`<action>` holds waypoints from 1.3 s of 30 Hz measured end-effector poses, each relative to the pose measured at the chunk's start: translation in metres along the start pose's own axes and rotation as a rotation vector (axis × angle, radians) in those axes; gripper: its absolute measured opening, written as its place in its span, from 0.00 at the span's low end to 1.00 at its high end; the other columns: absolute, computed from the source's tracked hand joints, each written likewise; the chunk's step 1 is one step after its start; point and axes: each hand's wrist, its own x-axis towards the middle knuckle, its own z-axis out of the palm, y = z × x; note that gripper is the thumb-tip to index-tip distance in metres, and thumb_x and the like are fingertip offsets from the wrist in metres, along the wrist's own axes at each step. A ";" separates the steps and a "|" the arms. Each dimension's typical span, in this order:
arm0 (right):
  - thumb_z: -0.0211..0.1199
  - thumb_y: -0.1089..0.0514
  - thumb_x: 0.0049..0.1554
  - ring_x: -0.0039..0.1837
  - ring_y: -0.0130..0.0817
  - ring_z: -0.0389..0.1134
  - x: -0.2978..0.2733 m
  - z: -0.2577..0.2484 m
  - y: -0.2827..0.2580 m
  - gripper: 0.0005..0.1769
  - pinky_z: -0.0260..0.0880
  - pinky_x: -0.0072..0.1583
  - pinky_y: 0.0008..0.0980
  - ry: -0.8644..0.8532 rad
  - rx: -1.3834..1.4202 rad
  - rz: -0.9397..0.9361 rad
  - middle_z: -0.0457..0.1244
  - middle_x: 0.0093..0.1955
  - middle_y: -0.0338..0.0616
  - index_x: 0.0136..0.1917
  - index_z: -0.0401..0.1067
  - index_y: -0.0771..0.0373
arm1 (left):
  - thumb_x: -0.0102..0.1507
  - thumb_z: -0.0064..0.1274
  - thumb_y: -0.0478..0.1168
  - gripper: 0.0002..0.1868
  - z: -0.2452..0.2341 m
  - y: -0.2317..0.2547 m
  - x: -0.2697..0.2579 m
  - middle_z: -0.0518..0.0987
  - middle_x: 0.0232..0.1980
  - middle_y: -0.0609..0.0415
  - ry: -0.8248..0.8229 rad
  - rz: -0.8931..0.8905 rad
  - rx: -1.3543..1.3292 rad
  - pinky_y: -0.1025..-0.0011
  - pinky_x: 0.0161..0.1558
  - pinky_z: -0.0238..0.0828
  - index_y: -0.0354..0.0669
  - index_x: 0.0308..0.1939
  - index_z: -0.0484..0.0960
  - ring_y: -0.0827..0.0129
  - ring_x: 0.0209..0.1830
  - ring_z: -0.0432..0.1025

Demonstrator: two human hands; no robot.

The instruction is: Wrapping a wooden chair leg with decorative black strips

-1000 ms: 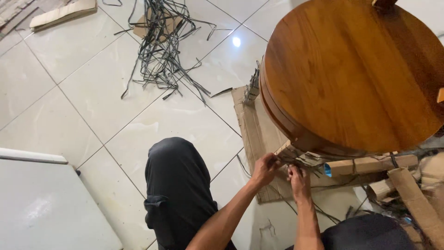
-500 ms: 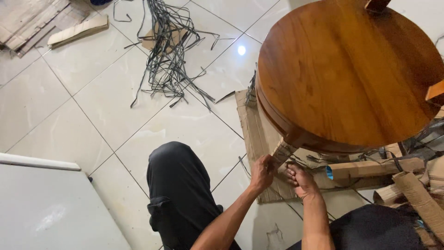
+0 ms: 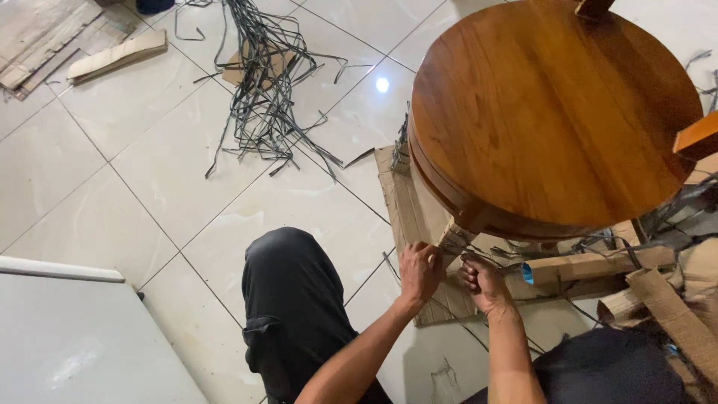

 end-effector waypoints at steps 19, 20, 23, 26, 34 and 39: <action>0.65 0.51 0.59 0.34 0.26 0.65 -0.008 -0.002 0.026 0.07 0.63 0.34 0.24 0.377 -0.133 -0.145 0.63 0.33 0.35 0.44 0.76 0.54 | 0.57 0.61 0.52 0.08 0.035 -0.009 0.014 0.87 0.36 0.55 -0.232 -0.287 0.056 0.53 0.42 0.79 0.67 0.39 0.90 0.48 0.40 0.81; 0.66 0.51 0.59 0.34 0.26 0.66 -0.011 0.004 0.024 0.07 0.63 0.34 0.24 0.408 -0.130 -0.160 0.64 0.33 0.36 0.44 0.76 0.55 | 0.57 0.62 0.53 0.10 0.024 -0.001 0.011 0.86 0.37 0.52 -0.189 -0.233 0.009 0.50 0.43 0.78 0.62 0.40 0.90 0.46 0.42 0.81; 0.68 0.46 0.57 0.53 0.47 0.71 0.002 -0.015 0.045 0.19 0.71 0.53 0.44 0.560 -0.399 -0.341 0.69 0.47 0.52 0.53 0.78 0.63 | 0.59 0.62 0.53 0.12 0.025 0.004 0.009 0.86 0.41 0.49 -0.175 -0.247 -0.056 0.52 0.46 0.79 0.57 0.42 0.90 0.48 0.46 0.81; 0.66 0.50 0.59 0.53 0.66 0.72 -0.021 0.031 0.010 0.16 0.72 0.53 0.58 0.710 -0.784 -0.584 0.68 0.46 0.65 0.55 0.75 0.62 | 0.60 0.60 0.51 0.12 0.020 0.008 0.007 0.87 0.42 0.50 -0.170 -0.254 -0.101 0.52 0.47 0.79 0.56 0.43 0.90 0.49 0.47 0.81; 0.65 0.56 0.62 0.46 0.55 0.74 0.011 -0.010 0.057 0.10 0.75 0.45 0.46 0.535 -1.027 -0.913 0.70 0.41 0.57 0.46 0.75 0.66 | 0.60 0.59 0.49 0.11 0.024 0.007 0.007 0.87 0.42 0.50 -0.187 -0.247 -0.116 0.53 0.48 0.79 0.56 0.44 0.90 0.49 0.47 0.81; 0.67 0.52 0.62 0.42 0.53 0.74 -0.006 0.002 0.047 0.11 0.74 0.39 0.42 0.595 -1.077 -1.009 0.69 0.37 0.53 0.44 0.76 0.62 | 0.58 0.60 0.50 0.09 0.041 -0.013 0.008 0.86 0.36 0.51 -0.176 -0.236 -0.150 0.52 0.45 0.77 0.62 0.40 0.91 0.49 0.44 0.80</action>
